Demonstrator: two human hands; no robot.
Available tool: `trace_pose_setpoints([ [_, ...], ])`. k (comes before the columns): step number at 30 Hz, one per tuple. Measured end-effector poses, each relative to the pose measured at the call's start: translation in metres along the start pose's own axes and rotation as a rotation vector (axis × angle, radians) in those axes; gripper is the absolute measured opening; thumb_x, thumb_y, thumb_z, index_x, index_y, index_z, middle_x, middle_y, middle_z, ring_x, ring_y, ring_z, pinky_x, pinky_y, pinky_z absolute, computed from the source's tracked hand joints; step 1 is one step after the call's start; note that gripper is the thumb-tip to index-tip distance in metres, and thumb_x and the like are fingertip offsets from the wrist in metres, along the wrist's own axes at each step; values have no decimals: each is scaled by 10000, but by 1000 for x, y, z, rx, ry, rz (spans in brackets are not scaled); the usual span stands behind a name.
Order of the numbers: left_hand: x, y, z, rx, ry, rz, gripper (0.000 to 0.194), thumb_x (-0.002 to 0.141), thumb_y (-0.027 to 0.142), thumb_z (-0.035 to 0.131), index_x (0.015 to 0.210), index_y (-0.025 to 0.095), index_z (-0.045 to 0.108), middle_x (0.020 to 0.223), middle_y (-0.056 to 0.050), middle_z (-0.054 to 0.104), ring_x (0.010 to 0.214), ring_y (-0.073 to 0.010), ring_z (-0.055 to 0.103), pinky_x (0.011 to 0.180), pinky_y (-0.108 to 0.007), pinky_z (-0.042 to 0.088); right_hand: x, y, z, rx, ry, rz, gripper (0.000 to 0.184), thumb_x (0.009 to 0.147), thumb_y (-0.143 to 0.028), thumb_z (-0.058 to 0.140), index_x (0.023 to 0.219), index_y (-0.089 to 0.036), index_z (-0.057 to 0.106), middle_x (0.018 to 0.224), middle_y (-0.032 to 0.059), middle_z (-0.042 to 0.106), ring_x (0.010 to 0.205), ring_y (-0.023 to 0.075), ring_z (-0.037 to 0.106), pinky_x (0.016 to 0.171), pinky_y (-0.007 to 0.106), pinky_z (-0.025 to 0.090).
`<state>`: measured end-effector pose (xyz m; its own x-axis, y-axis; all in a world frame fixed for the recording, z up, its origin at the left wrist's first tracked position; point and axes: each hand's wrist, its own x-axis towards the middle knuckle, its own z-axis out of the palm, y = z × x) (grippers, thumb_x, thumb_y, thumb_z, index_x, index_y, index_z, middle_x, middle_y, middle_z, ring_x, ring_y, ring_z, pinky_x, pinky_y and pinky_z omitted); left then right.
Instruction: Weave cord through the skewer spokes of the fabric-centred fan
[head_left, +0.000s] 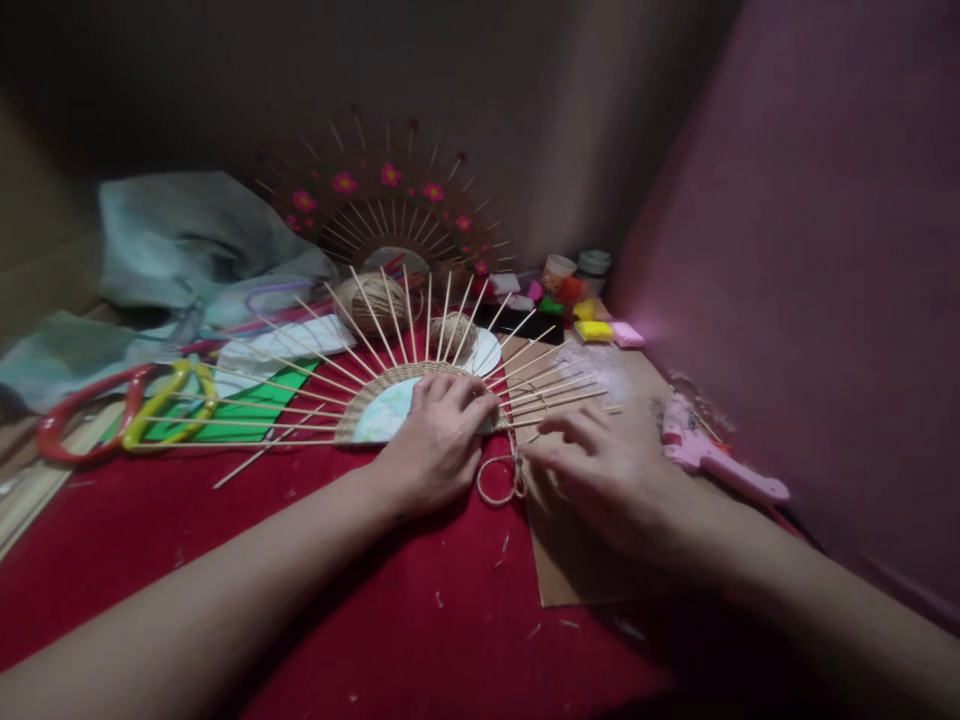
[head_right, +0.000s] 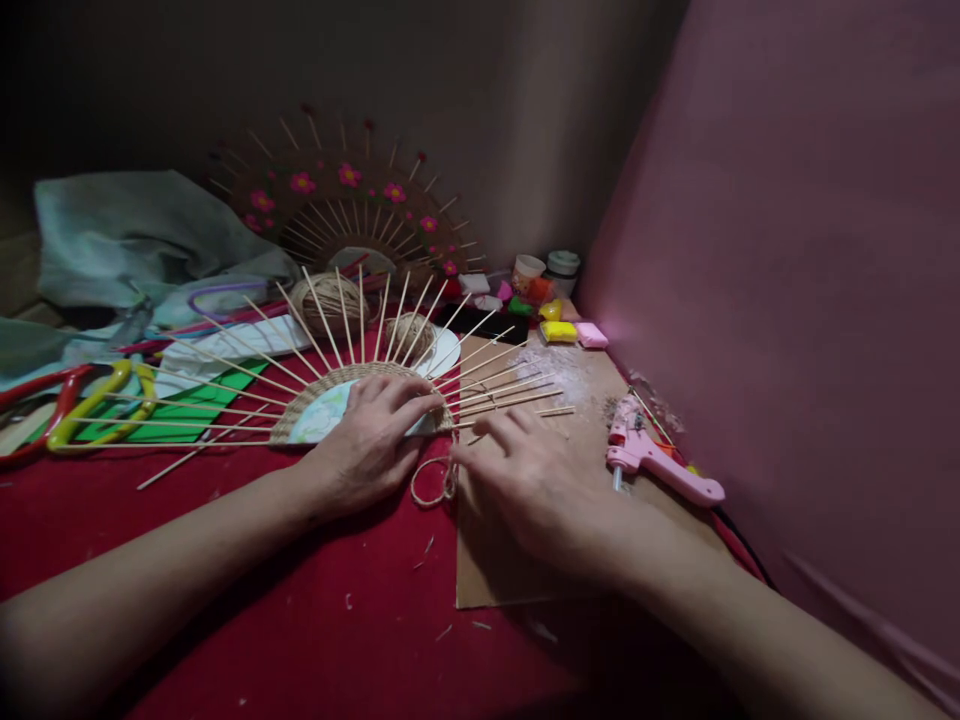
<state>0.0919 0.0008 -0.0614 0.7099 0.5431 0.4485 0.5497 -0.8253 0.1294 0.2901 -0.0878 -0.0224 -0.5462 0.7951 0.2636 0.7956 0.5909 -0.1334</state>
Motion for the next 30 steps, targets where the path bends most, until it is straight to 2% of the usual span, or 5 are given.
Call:
trace_pose_setpoints([
  [5,0,0,0,-16,-5,-19,337,753,146,492,1088,156,522,1101,-105,507,1021,-265,403,922,-444,291,23,-12,20,62,-140,-124,163,835,-136,436,881,-175,587,981,85,557,845,181,471,726,327,405],
  [9,0,0,0,-19,-14,-23,329,753,144,489,1079,155,531,1097,-104,507,1016,-264,401,922,-443,289,22,-7,27,65,-152,-93,174,847,-104,382,796,-156,539,824,58,561,725,149,451,658,287,376],
  [18,0,2,-1,-6,-20,-4,296,779,170,478,1065,162,556,1077,-105,521,989,-265,406,892,-445,303,17,9,5,393,-38,290,102,857,-212,413,778,-189,474,689,1,518,621,121,448,585,268,374],
  [24,1,2,4,69,4,8,262,863,248,420,1060,161,569,1057,-122,540,984,-270,412,865,-456,314,22,19,6,630,90,420,88,832,-222,462,760,-183,494,701,8,552,646,124,500,583,272,396],
  [30,2,1,7,104,0,18,282,895,274,375,1059,183,585,1047,-117,547,985,-265,414,854,-446,315,34,21,8,971,169,542,90,802,-252,517,764,-179,482,681,-4,592,503,81,465,481,244,369],
])
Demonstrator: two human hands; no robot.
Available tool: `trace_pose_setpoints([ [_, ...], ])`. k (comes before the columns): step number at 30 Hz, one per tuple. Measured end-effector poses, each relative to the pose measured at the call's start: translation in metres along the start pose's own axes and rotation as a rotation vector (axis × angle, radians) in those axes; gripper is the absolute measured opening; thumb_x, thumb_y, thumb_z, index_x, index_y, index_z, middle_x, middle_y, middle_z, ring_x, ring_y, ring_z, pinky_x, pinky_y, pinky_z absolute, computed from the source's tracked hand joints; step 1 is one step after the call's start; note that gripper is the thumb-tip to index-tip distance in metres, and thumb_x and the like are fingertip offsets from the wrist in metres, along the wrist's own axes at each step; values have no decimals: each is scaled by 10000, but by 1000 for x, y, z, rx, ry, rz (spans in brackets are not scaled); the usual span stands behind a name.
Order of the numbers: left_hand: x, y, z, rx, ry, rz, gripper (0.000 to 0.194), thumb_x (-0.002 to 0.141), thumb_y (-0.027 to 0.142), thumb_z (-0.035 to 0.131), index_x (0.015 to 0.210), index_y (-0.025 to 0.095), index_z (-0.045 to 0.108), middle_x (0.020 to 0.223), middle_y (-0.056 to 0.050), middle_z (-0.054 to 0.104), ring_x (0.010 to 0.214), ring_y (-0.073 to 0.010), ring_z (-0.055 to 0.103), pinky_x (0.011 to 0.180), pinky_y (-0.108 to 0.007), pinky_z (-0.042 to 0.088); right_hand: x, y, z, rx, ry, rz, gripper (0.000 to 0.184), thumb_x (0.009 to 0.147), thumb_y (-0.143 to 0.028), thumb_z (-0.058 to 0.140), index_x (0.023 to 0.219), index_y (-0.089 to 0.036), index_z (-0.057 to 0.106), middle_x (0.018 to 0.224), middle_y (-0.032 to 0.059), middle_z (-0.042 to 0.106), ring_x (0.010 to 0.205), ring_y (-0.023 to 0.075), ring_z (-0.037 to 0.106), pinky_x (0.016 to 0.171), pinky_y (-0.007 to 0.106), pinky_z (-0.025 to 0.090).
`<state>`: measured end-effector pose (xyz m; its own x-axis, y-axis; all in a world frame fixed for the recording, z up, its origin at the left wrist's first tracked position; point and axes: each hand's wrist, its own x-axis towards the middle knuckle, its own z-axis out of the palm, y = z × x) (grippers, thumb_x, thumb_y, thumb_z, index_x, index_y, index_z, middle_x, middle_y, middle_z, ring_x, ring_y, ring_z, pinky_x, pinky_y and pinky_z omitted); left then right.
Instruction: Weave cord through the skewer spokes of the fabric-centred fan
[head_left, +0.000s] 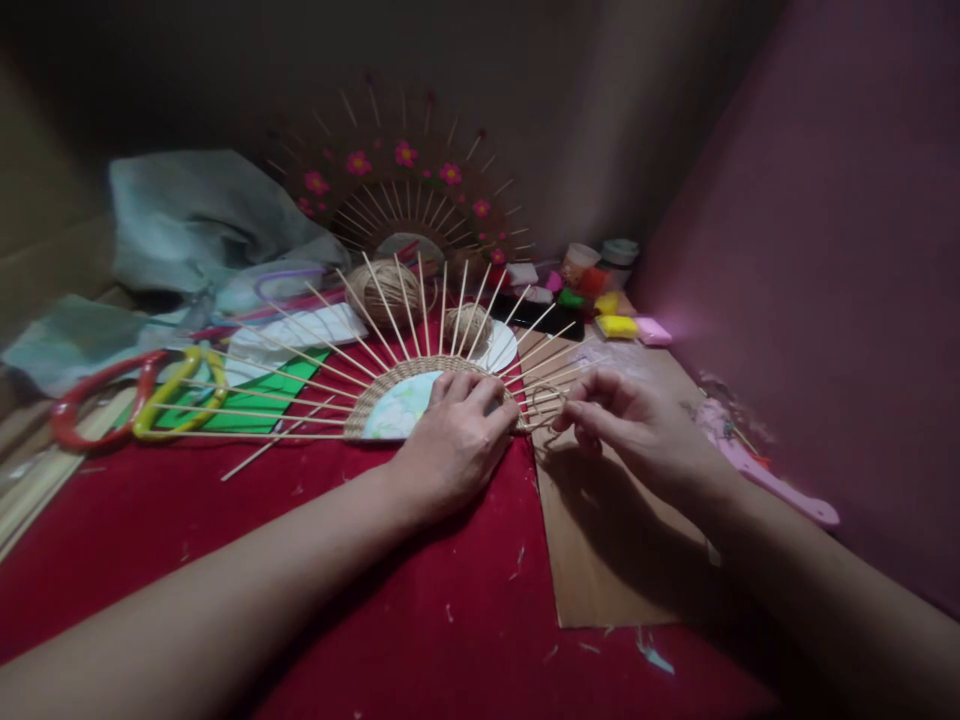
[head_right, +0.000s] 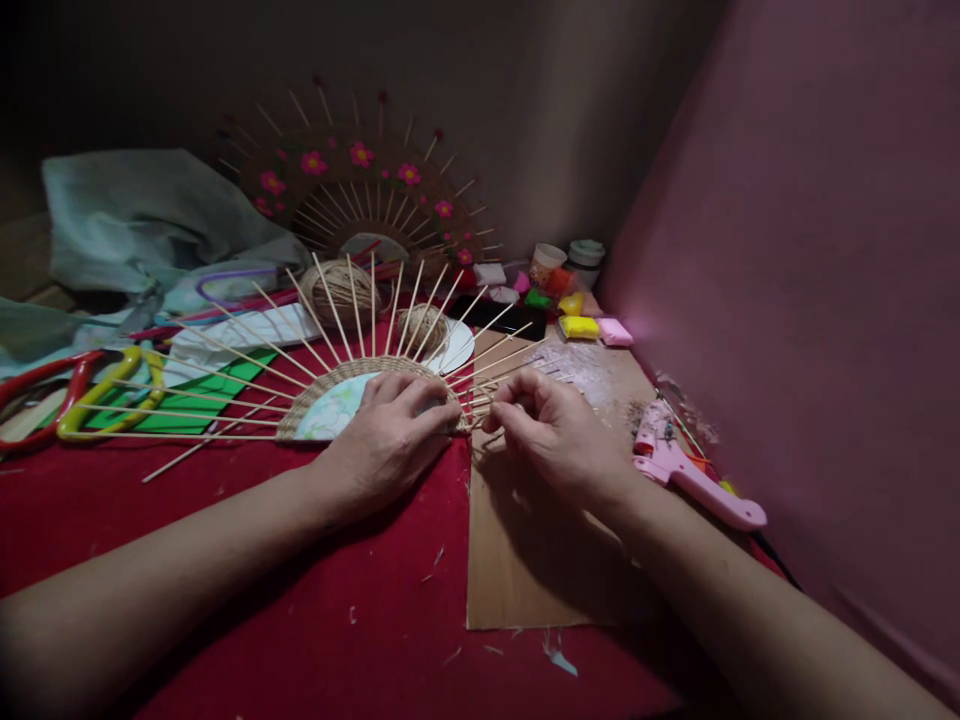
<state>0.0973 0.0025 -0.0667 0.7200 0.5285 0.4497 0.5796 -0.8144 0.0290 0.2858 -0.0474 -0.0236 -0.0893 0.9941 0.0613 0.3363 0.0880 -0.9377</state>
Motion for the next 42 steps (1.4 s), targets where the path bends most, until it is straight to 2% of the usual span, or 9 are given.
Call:
trace_pose_setpoints([
  [6,-1,-1,0,-37,23,10,259,886,261,398,1042,211,599,1044,-112,548,980,-263,415,826,-448,326,14,-1,2,188,66,77,150,753,-269,588,710,-183,473,678,0,618,484,76,471,463,238,353],
  [10,-1,-1,0,-44,24,9,261,885,262,402,1047,214,602,1047,-111,548,985,-264,413,823,-447,326,17,4,3,275,51,58,166,750,-290,606,725,-187,478,695,0,628,489,77,481,466,237,353],
  [17,0,-1,-1,-38,11,13,275,891,271,391,1058,213,601,1048,-112,548,987,-263,412,825,-442,319,18,0,9,253,38,33,149,758,-272,597,714,-187,484,654,-17,611,507,80,506,482,235,365],
  [23,-1,0,0,-59,19,3,262,885,258,401,1061,214,591,1060,-105,553,997,-259,418,844,-440,312,26,-1,12,323,69,126,174,720,-264,624,692,-195,467,656,0,617,519,98,540,504,255,411],
  [28,-2,0,-1,-124,53,9,251,879,249,416,1066,192,574,1054,-91,573,986,-240,436,866,-432,302,32,0,11,201,20,113,146,743,-290,603,688,-189,513,565,6,597,491,106,535,429,229,343],
  [32,-1,0,-2,-160,63,12,248,871,249,433,1064,217,585,1025,-70,590,949,-228,446,854,-426,305,32,-2,13,163,47,138,138,746,-283,603,697,-179,525,538,-6,582,457,94,516,399,216,316],
  [38,-1,0,-1,-135,44,23,266,879,269,424,1073,270,606,1023,-64,580,941,-230,439,844,-432,303,36,2,12,235,30,129,138,726,-250,621,689,-173,513,614,-6,599,447,76,504,443,228,387],
  [42,-1,0,-1,-123,38,31,267,878,261,426,1071,272,611,1033,-70,574,941,-234,432,841,-441,305,38,6,12,268,3,102,119,738,-237,610,699,-175,516,575,-16,585,453,80,507,452,226,393],
])
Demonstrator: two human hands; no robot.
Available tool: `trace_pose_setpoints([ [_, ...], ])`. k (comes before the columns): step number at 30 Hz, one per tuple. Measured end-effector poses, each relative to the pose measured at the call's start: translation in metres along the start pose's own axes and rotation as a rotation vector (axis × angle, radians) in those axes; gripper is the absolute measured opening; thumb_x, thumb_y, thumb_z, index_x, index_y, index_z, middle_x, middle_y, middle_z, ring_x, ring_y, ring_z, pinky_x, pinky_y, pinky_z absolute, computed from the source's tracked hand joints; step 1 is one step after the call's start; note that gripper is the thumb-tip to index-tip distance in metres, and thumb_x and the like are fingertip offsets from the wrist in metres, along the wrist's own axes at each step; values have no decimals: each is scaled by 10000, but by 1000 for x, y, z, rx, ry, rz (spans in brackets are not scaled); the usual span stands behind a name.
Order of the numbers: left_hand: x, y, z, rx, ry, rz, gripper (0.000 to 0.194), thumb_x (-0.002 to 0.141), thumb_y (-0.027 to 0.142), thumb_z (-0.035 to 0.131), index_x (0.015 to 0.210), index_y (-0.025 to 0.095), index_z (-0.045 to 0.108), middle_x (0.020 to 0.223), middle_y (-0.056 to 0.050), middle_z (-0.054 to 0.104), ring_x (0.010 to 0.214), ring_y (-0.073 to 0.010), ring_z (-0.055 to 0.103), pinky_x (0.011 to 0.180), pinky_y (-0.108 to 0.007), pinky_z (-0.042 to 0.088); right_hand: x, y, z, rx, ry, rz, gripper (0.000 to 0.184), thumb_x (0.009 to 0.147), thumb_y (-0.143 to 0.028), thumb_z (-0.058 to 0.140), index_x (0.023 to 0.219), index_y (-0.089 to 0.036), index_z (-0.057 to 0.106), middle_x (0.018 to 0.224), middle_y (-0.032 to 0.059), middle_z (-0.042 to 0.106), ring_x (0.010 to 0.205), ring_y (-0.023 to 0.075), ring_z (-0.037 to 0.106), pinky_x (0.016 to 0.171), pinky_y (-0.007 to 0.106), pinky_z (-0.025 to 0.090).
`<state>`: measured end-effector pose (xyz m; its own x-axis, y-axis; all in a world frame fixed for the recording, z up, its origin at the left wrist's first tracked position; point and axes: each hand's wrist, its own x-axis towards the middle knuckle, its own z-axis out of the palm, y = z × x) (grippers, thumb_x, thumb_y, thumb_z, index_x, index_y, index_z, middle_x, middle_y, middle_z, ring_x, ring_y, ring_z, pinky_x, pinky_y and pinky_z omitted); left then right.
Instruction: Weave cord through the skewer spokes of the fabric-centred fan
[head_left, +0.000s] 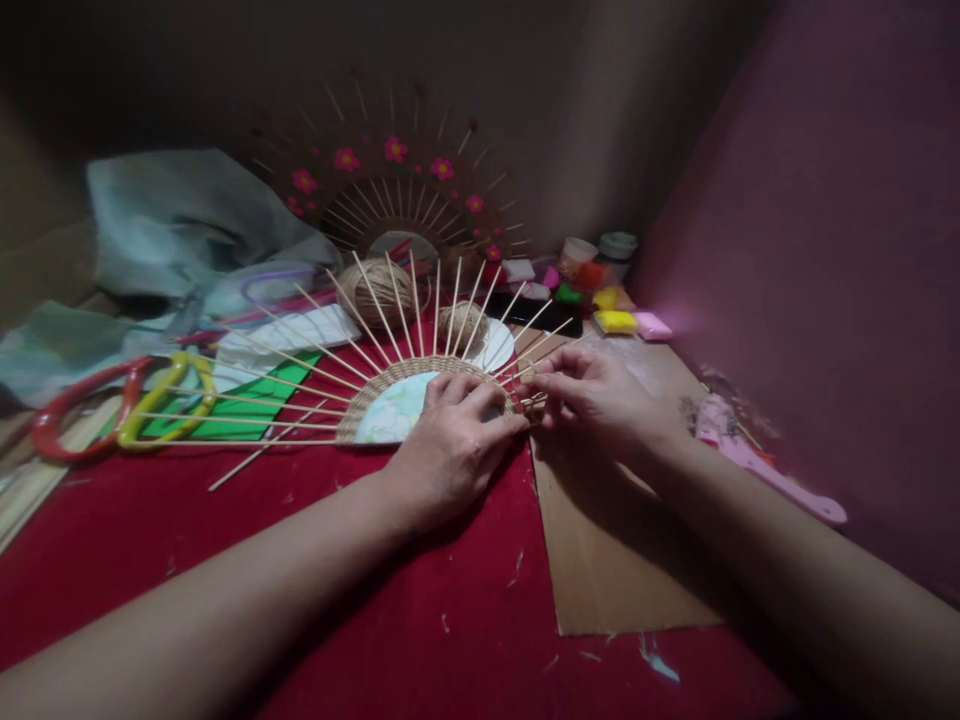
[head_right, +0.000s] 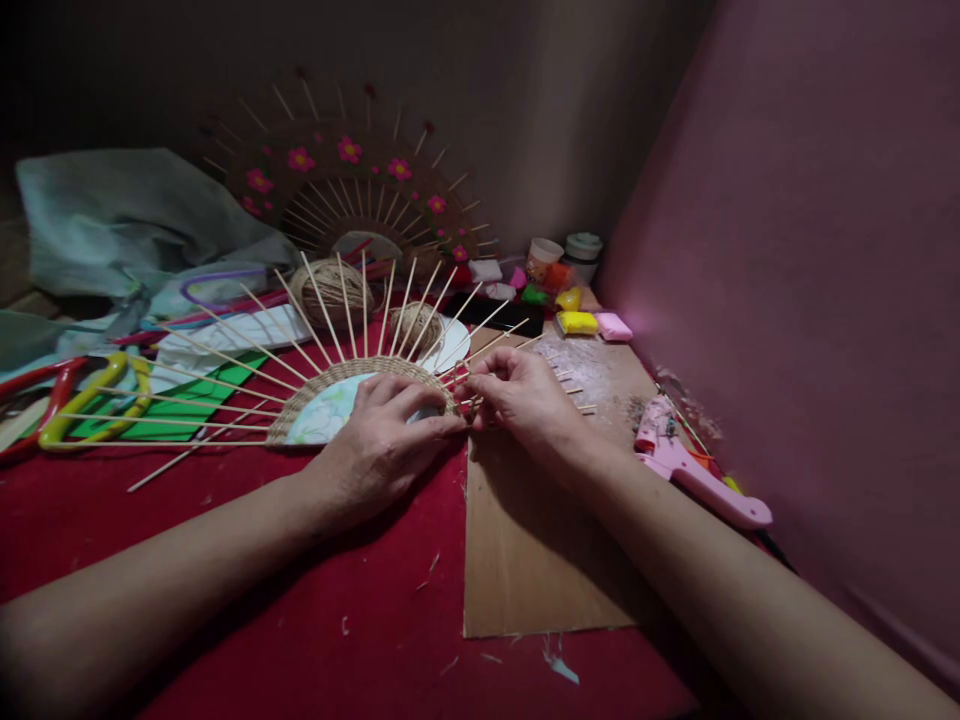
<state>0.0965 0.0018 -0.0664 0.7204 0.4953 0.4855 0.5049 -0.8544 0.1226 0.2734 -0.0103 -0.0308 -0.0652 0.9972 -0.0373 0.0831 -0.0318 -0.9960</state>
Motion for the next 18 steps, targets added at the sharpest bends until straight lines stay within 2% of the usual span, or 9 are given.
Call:
trace_pose_setpoints([
  [11,0,0,0,42,-36,4,263,882,269,413,1039,275,623,1022,-77,564,956,-243,423,849,-451,296,0,-3,-4,-63,14,41,114,735,-213,599,673,-185,509,601,-3,617,428,85,519,380,207,333],
  [18,1,0,0,38,-34,5,262,877,263,419,1037,263,626,1017,-80,557,964,-245,417,865,-450,288,-10,-30,-19,-243,31,18,67,679,-163,620,712,-170,562,534,-9,587,373,58,417,353,204,296],
])
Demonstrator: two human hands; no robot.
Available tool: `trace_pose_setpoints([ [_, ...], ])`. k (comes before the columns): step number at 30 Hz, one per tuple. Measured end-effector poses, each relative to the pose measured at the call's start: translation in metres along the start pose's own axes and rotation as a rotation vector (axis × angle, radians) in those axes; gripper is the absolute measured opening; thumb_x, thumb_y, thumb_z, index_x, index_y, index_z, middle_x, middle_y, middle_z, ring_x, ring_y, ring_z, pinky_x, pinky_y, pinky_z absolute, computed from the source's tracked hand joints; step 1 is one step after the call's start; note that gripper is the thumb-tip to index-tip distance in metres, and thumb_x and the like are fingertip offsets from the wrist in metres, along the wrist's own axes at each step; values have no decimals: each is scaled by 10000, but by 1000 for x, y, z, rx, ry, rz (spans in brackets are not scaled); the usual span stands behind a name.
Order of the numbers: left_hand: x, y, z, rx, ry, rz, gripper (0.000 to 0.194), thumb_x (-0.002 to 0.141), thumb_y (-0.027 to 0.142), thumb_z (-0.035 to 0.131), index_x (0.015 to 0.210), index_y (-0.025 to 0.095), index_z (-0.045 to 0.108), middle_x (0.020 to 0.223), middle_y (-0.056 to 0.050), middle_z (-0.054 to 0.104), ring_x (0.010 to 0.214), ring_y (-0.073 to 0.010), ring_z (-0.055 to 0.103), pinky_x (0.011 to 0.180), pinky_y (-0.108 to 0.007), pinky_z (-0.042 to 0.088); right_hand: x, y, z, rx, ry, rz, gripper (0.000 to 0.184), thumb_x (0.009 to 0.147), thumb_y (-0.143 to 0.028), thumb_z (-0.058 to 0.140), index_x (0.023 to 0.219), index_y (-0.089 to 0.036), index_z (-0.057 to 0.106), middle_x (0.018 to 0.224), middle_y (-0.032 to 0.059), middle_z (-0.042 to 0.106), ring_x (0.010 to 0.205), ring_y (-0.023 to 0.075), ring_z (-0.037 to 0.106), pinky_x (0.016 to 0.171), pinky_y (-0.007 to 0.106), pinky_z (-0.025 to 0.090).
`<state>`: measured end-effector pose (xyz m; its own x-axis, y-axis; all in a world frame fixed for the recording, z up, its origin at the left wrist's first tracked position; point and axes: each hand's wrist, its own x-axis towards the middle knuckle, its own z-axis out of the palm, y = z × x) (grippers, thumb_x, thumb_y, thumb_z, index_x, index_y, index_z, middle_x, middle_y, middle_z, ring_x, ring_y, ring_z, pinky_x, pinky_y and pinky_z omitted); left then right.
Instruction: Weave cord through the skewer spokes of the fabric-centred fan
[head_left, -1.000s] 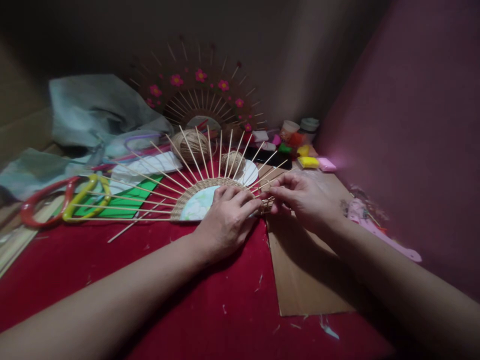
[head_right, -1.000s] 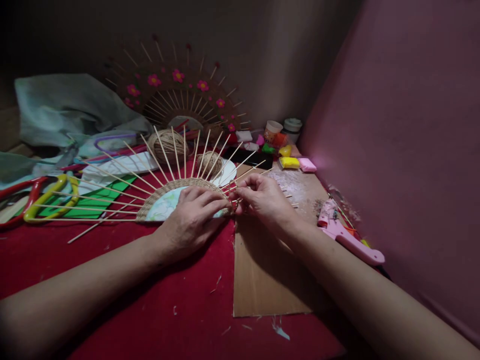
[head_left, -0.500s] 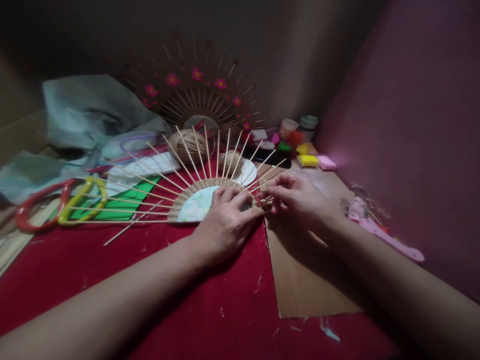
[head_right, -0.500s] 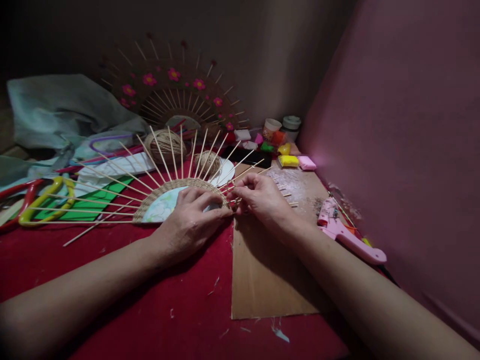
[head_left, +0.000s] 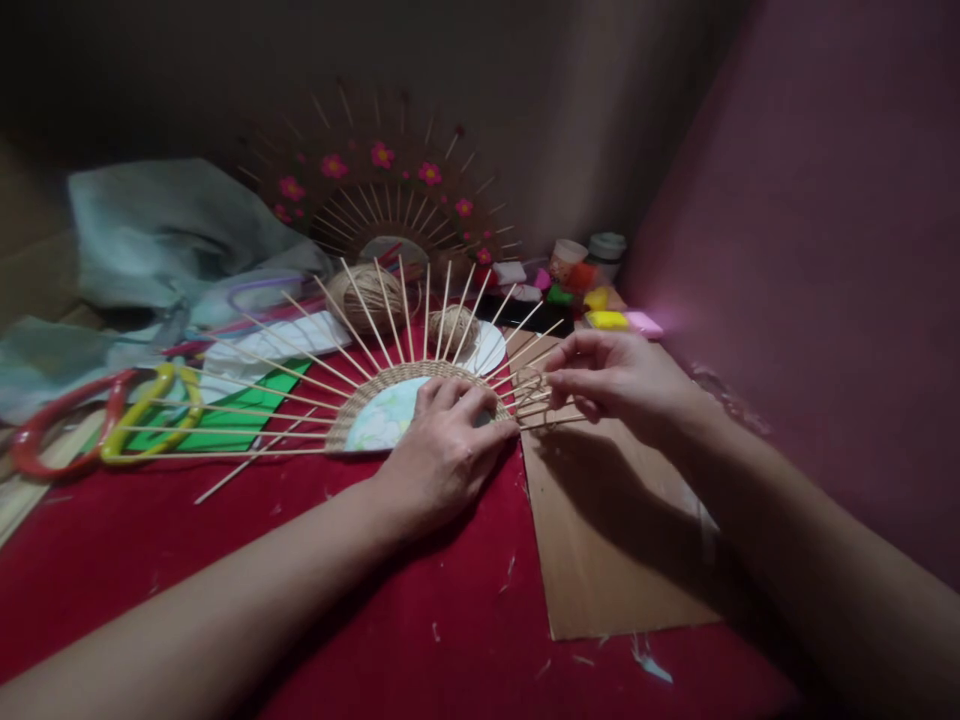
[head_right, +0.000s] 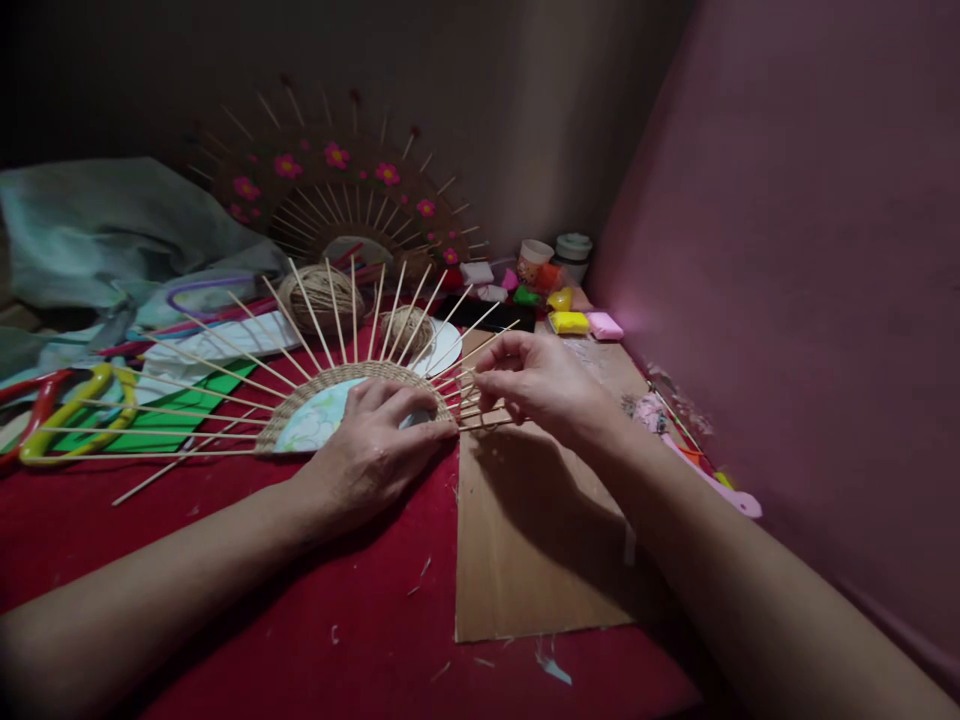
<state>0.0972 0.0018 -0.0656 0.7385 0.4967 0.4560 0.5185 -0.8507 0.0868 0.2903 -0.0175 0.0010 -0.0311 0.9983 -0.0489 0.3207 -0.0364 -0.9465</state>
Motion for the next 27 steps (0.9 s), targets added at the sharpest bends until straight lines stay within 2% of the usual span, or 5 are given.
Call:
trace_pose_setpoints([
  [5,0,0,-1,-15,0,3,263,872,248,425,1043,257,624,1031,-85,555,960,-247,418,855,-452,287,-13,-15,-29,-349,182,-133,19,694,-178,629,677,-175,622,482,-15,542,432,85,449,399,232,296],
  [9,-1,0,-1,-18,-1,3,265,870,245,429,1049,259,624,1049,-84,551,957,-246,420,845,-447,290,-16,-11,-38,-442,310,-229,59,725,-206,610,676,-181,632,525,-12,542,470,91,443,440,249,311],
  [16,1,0,0,6,-7,4,260,863,247,441,1047,261,623,1053,-80,555,950,-247,425,830,-445,298,-12,8,-15,-748,-79,-339,65,747,-181,557,758,-168,619,718,17,594,646,118,496,579,251,368],
  [21,1,-1,1,23,-13,-1,264,858,241,447,1056,268,618,1069,-80,549,965,-252,423,833,-448,298,-10,21,4,-918,-94,-373,58,749,-177,542,748,-169,599,756,39,587,677,129,489,603,253,357],
  [27,1,-1,0,29,-20,5,269,858,234,439,1056,276,616,1066,-77,551,951,-252,425,822,-448,300,-8,30,9,-1006,-72,-351,109,754,-127,486,720,-170,580,781,44,591,653,117,482,591,247,344],
])
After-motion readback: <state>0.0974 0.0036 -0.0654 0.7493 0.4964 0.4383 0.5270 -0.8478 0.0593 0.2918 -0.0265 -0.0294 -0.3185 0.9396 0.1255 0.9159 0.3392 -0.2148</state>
